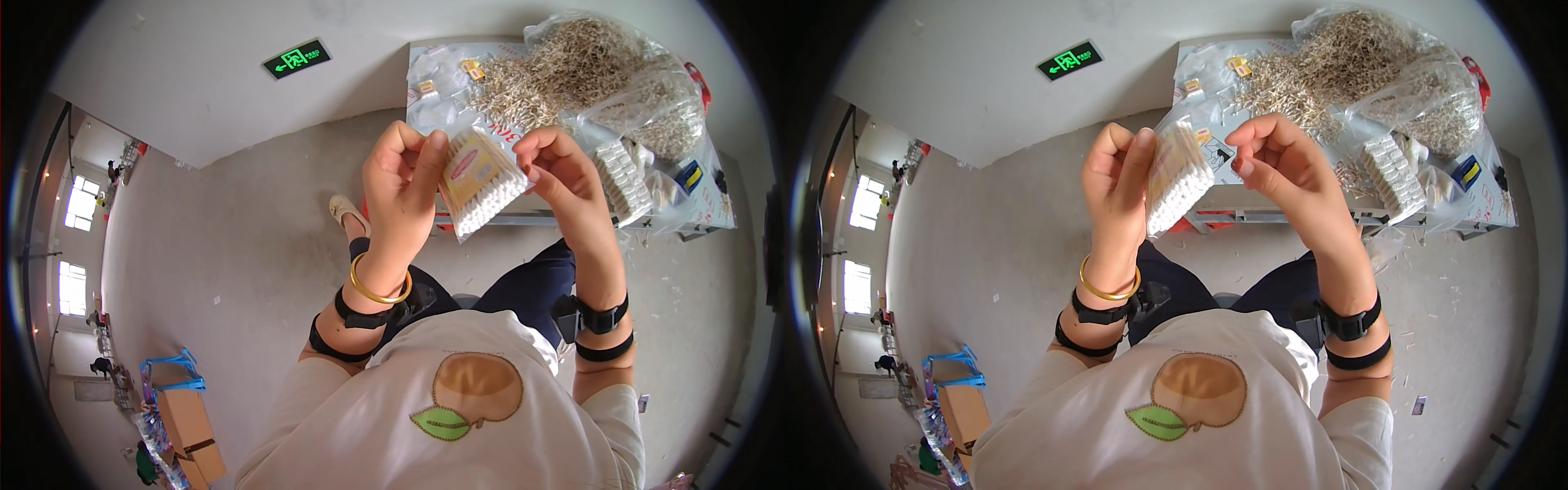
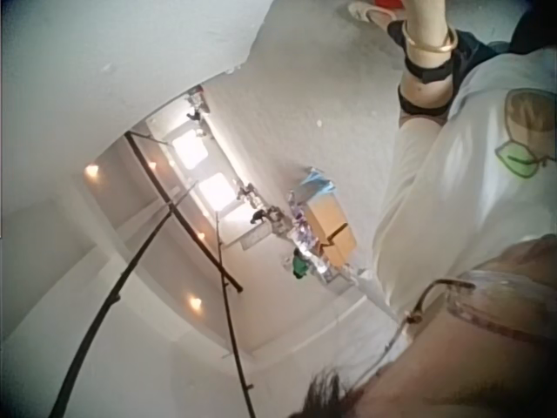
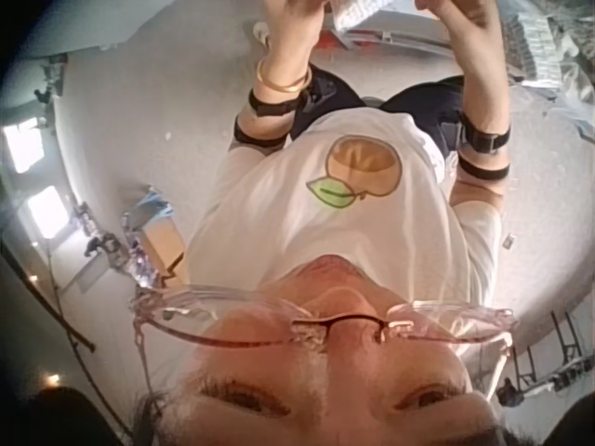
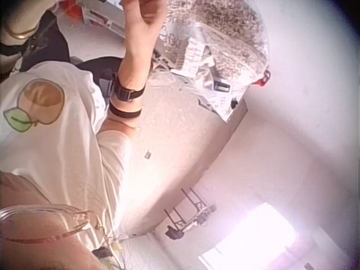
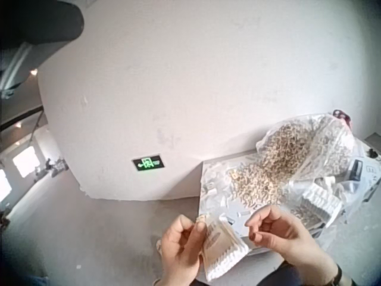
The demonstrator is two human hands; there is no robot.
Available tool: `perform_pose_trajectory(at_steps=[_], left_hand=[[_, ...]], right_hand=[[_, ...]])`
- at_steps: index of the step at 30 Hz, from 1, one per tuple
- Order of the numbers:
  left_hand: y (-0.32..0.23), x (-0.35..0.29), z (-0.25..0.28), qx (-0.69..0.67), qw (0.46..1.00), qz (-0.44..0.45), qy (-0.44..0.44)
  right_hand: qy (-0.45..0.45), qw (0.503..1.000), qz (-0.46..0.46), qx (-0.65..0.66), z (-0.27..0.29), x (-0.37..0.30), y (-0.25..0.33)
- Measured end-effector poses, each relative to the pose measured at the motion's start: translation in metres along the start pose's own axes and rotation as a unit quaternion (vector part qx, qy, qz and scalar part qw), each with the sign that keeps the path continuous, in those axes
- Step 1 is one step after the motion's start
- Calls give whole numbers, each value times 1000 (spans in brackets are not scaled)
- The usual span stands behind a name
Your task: Packing cotton swabs into small transparent containers.
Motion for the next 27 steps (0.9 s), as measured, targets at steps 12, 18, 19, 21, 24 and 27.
perform_pose_trajectory(at_steps=[12,18,19,21,24,27], left_hand=[[-24,-5,-7,17,999,-26,30],[-27,-8,-13,-14,998,36,44],[-26,-8,-13,-25,997,45,51],[-27,-8,-13,-30,997,53,56],[-28,-9,-14,-35,995,64,63],[-28,-9,-15,-33,995,67,66]], right_hand=[[89,983,162,-3,-23,-18,40],[95,980,176,-15,-24,-20,44],[92,980,178,-18,-24,-20,44],[88,979,181,-21,-24,-21,45],[87,980,180,-20,-23,-23,46],[89,979,182,-25,-23,-23,45]])
Point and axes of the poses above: each hand's wrist, its own x-axis towards the middle knuckle, its own z-axis out of the back of the hand, y = z × x, the point moved 2 cm from there along x, towards the middle knuckle, and after that the axes turned 3 degrees about -y, right-handed, at the moved point
